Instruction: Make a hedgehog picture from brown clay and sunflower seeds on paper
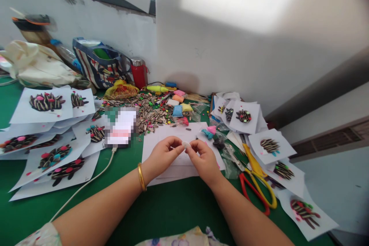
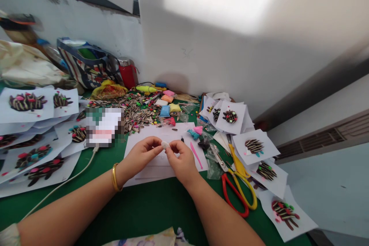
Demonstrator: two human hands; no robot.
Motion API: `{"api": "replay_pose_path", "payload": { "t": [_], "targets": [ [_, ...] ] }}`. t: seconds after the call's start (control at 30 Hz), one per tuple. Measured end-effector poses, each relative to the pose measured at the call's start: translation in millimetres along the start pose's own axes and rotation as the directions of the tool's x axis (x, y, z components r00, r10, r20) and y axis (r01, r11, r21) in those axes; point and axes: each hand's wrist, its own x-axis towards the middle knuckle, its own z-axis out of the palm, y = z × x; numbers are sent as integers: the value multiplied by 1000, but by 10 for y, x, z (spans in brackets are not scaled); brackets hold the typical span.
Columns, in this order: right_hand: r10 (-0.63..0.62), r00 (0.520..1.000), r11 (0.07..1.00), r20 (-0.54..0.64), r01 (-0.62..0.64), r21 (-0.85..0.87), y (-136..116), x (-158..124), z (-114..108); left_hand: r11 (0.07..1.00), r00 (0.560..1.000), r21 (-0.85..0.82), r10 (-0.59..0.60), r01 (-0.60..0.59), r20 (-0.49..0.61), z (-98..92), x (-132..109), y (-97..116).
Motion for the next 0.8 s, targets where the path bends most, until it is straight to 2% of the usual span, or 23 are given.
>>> {"api": "replay_pose_path", "payload": {
  "t": [0.2, 0.8],
  "targets": [
    [-21, 998, 1000, 57, 21, -14, 4, -3, 19, 998, 1000, -53, -23, 22, -6, 0, 10, 23],
    [-50, 998, 998, 32, 49, 28, 28, 8, 1, 1000, 999, 18, -20, 20, 39, -9, 4, 6]
  ]
}}
